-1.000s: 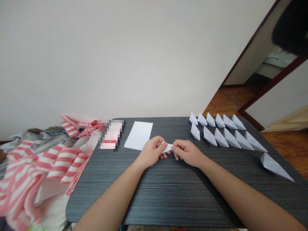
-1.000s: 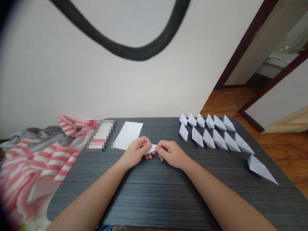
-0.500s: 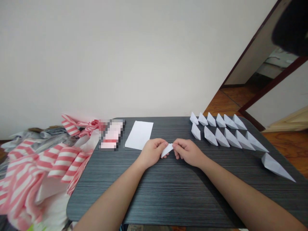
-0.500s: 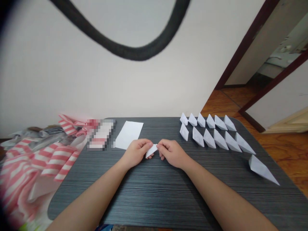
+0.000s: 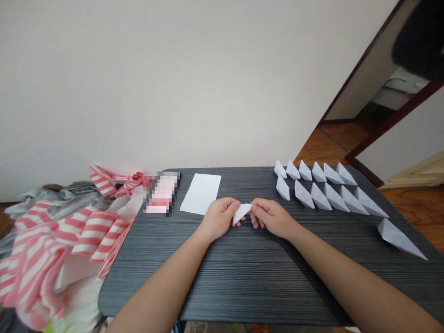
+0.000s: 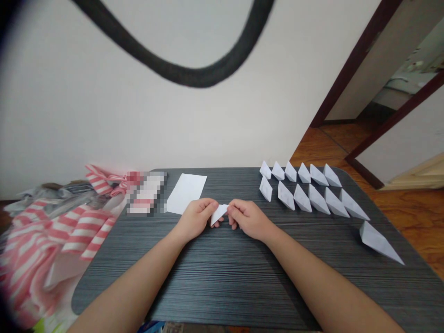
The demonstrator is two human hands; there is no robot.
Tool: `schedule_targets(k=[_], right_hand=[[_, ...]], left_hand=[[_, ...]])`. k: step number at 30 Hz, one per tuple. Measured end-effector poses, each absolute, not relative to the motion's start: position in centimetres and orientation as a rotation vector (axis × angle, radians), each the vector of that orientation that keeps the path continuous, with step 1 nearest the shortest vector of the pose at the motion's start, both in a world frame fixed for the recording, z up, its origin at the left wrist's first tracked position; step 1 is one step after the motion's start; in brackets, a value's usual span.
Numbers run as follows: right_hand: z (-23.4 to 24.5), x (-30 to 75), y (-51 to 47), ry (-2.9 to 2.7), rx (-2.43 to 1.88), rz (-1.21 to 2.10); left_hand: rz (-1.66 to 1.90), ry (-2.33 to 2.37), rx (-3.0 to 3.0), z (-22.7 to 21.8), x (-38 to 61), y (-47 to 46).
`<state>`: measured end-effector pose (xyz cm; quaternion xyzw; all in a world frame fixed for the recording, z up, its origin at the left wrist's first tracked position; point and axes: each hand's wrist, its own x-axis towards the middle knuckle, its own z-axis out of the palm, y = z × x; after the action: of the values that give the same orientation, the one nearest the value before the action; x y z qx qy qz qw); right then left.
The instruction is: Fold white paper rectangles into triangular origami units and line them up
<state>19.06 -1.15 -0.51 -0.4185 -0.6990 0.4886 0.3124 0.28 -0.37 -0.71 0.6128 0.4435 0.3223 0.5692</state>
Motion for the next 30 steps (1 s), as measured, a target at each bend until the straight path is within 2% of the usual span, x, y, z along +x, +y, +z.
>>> schedule_targets(k=[12, 23, 30], right_hand=[[-0.64, 19.05, -1.08, -1.758, -1.175, 1.264], [-0.81, 19.1, -1.06, -1.787, -1.166, 1.232], [-1.01, 18.8, -1.04, -1.761, -1.053, 1.366]], left_hand=[[0.909, 0.934, 1.126, -0.91, 0.37, 0.0], [0.798, 1.033, 1.399, -0.7, 0.38, -0.24], [0.803, 1.004, 1.38, -0.87, 0.63, -0.31]])
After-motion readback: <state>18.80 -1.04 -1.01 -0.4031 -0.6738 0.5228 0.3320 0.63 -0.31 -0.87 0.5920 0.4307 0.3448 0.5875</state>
